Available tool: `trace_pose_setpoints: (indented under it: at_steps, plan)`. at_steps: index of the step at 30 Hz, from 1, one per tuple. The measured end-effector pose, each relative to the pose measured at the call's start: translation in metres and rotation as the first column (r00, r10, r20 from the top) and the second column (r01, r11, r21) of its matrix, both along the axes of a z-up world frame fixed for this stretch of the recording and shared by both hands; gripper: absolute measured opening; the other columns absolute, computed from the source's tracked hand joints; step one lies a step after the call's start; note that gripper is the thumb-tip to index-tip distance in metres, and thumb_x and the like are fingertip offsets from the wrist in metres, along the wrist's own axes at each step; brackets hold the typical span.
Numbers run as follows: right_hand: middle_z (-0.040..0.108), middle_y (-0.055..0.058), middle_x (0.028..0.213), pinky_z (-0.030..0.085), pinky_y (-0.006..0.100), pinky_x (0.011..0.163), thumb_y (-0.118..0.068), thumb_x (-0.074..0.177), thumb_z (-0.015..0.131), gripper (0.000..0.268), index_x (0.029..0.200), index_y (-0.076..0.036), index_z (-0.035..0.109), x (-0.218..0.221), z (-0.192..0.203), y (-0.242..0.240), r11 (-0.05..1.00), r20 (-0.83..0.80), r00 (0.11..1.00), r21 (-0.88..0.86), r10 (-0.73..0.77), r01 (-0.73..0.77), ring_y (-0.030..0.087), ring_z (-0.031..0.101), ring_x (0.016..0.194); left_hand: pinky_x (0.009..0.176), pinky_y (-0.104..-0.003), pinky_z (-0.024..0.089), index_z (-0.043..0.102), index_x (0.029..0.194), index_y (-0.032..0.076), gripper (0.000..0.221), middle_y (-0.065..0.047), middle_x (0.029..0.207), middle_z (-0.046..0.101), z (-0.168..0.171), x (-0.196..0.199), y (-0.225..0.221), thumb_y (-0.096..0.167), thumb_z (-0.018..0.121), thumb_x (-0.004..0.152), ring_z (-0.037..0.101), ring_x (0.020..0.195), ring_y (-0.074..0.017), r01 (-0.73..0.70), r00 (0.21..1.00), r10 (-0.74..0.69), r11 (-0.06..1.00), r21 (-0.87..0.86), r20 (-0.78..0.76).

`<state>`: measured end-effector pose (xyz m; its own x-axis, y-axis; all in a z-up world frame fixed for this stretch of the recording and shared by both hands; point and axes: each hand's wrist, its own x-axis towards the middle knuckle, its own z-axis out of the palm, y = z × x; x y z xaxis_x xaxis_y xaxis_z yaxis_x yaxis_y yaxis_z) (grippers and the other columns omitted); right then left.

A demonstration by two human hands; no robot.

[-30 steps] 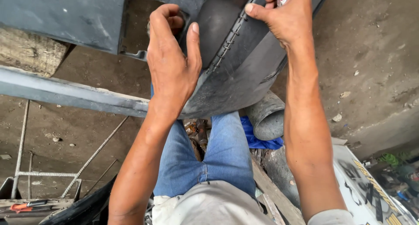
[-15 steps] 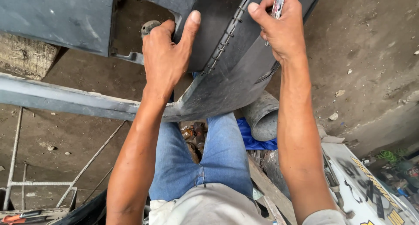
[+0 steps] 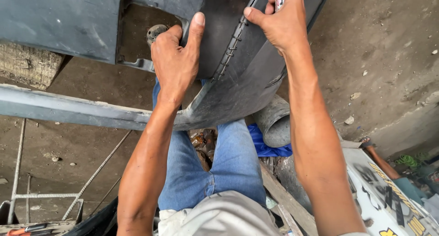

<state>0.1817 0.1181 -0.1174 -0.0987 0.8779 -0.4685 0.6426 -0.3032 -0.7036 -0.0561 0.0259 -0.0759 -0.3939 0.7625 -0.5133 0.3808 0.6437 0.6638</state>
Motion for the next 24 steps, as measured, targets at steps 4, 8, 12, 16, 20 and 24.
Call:
trace_pose_setpoints:
  at_steps: [4,8,12,16,20,24]
  plan:
    - [0.055,-0.005,0.080,0.051,0.023,0.061,-0.016,0.078,0.104,0.055,0.094,-0.009,0.052,0.000,0.002,-0.001,1.000,0.010,1.000,-0.001,-0.006,0.006,0.005,0.054,0.071,0.053,-0.048,0.028,0.032,0.061,0.001,0.079,-0.012,0.056,0.028,-0.001,-0.001,-0.003,0.061,0.064,0.100,0.030,0.057,-0.0205,0.007,1.000,-0.007,1.000,-0.011,0.025]
    - [0.055,-0.003,0.082,0.049,0.025,0.062,-0.018,0.090,0.099,0.048,0.096,-0.007,0.053,0.013,0.006,-0.013,0.998,0.007,0.999,0.042,0.054,-0.054,0.007,0.053,0.073,0.056,-0.047,0.035,0.036,0.066,0.000,0.074,-0.015,0.057,0.033,0.003,0.001,-0.002,0.059,0.061,0.103,0.032,0.057,-0.0263,0.025,1.000,-0.025,1.000,0.015,0.002]
    - [0.052,-0.002,0.078,0.041,0.025,0.054,-0.022,0.098,0.085,0.037,0.101,-0.009,0.050,0.010,0.032,-0.018,0.891,-0.388,0.838,-0.393,-0.383,0.226,0.008,0.048,0.065,0.058,-0.046,0.037,0.038,0.068,-0.001,0.073,-0.015,0.059,0.035,0.007,0.003,-0.001,0.059,0.060,0.104,0.033,0.058,-0.0277,0.038,0.999,-0.038,0.999,0.031,-0.022]
    - [0.055,-0.003,0.085,0.043,0.023,0.053,-0.019,0.093,0.085,0.037,0.102,-0.011,0.051,0.014,0.018,-0.027,0.936,-0.365,0.882,-0.291,-0.298,0.196,0.005,0.049,0.064,0.057,-0.046,0.037,0.038,0.066,-0.001,0.075,-0.014,0.057,0.034,0.009,0.002,0.002,0.061,0.059,0.102,0.036,0.058,-0.0234,0.030,0.999,-0.030,0.999,-0.010,0.012]
    - [0.054,-0.001,0.097,0.049,0.022,0.070,-0.013,0.098,0.093,0.043,0.107,-0.008,0.051,0.009,0.016,-0.030,0.996,-0.303,0.949,-0.052,-0.090,0.078,0.004,0.050,0.078,0.056,-0.046,0.036,0.038,0.065,0.000,0.076,-0.013,0.057,0.033,0.004,0.004,0.000,0.062,0.060,0.102,0.034,0.058,-0.0226,0.032,0.999,-0.032,0.999,0.012,-0.022]
    - [0.052,-0.002,0.093,0.047,0.020,0.064,-0.015,0.089,0.095,0.047,0.103,-0.009,0.050,0.002,0.020,-0.028,0.993,-0.234,0.965,-0.060,-0.117,0.106,0.003,0.047,0.071,0.056,-0.046,0.034,0.038,0.064,-0.001,0.078,-0.013,0.058,0.031,0.001,0.005,-0.001,0.063,0.060,0.102,0.034,0.058,-0.0228,0.025,0.999,-0.023,0.999,0.026,-0.048]
